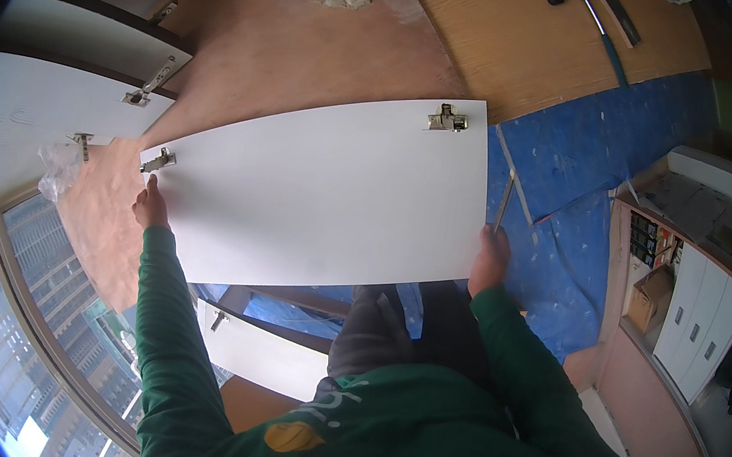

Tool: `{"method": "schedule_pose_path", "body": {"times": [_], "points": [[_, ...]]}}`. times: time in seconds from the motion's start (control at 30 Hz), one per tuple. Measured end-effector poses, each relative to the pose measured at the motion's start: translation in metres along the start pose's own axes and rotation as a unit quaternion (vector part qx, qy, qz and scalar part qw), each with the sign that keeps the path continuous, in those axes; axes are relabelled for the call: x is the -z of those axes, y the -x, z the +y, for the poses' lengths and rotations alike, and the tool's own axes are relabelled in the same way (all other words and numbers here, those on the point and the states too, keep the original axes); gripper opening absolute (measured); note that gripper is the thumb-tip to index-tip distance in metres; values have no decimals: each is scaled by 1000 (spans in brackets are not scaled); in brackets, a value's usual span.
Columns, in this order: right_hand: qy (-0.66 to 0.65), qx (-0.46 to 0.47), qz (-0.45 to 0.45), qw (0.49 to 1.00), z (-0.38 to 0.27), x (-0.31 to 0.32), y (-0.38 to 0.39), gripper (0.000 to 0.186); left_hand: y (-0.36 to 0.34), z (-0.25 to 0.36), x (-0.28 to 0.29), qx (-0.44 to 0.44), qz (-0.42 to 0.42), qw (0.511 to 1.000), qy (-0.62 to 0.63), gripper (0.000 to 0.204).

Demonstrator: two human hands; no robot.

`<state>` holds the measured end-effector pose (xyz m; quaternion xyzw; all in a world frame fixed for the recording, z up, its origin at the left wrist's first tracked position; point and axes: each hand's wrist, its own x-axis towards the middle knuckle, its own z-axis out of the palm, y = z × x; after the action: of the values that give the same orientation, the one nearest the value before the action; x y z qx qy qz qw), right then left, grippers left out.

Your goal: The person places a white cabinet door on a workbench and uses a utility knife to trim its edge. They repeatedly score and scrape along the edge to remove excess material, then set the knife down and pick up a metal ruler.

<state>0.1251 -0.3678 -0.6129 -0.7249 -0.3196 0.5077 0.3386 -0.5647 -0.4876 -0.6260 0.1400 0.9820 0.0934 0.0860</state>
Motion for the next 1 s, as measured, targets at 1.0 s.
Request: {"method": "schedule_pose_path", "body": {"times": [1.0], "points": [[269,372,-250,853,-90,16,-144,55,249,359,-112,-406,19,913,-16,69]]}}
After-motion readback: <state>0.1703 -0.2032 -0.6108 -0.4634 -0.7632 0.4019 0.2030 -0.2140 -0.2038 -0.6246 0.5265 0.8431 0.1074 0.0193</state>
